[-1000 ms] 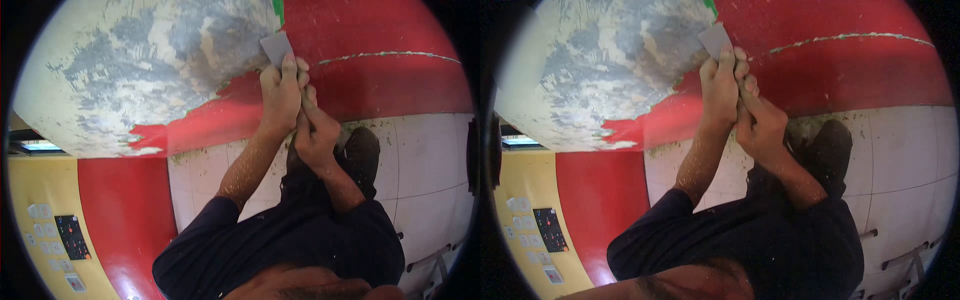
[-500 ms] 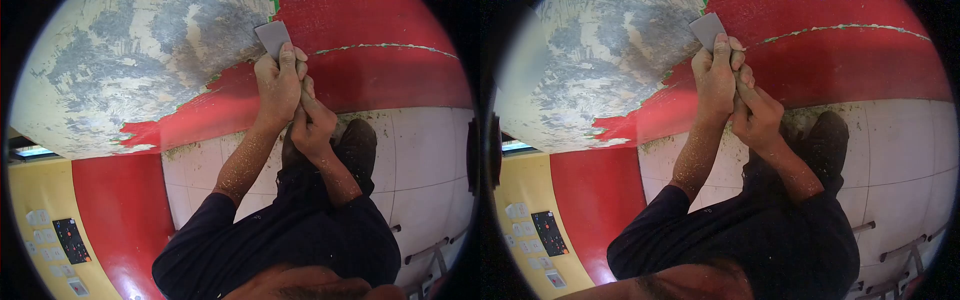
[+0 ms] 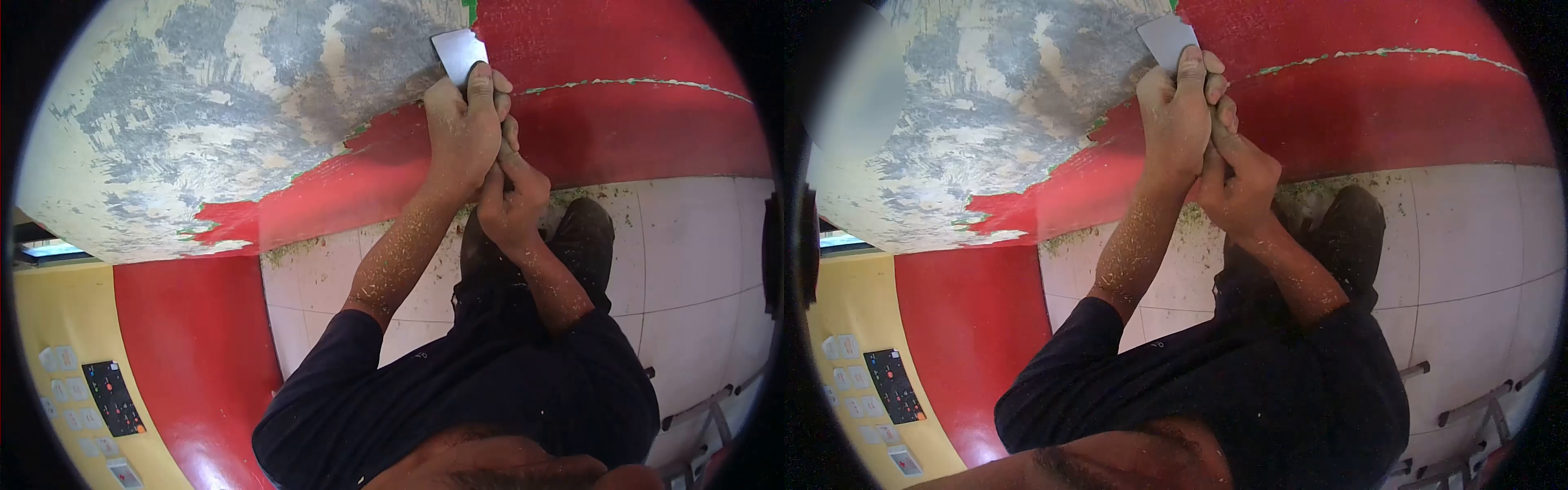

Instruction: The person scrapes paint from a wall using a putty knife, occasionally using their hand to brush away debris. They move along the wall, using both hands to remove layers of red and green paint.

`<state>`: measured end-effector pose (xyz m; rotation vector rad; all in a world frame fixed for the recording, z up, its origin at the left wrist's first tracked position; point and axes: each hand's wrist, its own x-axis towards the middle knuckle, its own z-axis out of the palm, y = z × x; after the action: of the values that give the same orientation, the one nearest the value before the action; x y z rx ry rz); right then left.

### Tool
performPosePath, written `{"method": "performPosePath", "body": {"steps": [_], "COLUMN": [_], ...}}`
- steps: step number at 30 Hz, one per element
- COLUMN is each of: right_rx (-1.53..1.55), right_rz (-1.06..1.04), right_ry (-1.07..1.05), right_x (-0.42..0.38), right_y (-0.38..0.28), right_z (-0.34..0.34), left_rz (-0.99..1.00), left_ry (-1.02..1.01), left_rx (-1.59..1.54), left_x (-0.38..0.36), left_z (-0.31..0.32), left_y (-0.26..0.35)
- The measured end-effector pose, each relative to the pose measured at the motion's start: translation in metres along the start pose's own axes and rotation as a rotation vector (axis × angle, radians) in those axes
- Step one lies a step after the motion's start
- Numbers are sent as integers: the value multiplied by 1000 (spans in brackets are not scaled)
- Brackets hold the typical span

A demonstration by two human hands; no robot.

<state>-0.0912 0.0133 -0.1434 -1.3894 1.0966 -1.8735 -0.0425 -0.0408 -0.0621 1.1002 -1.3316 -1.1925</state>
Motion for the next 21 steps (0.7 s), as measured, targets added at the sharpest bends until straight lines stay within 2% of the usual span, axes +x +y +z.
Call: {"method": "performPosePath", "body": {"steps": [6,7,9,12,15,18,21], "right_rx": [-67,-55,-23,-17,-59,43,7], "right_rz": [-142,-97,-28,-209,-165,-82,-98], "right_ry": [52,23,-37,149,53,28,36], "right_x": [-1,-3,1,0,8,9,3], "right_y": [-4,-6,-8,-3,-7,-14,-5], "right_z": [-7,-10,-13,-4,-14,-12,-10], "left_rz": [-33,-64,-23,-18,19,32,-11], "left_ry": [-17,33,-8,17,20,9,-3], "left_rx": [-18,-77,-78,-87,-96,-86,-97], "left_x": [-7,-5,-2,-14,-1,-1,-8], "left_z": [4,11,10,5,16,14,11], "left_y": [2,10,8,-5,10,15,7]}}
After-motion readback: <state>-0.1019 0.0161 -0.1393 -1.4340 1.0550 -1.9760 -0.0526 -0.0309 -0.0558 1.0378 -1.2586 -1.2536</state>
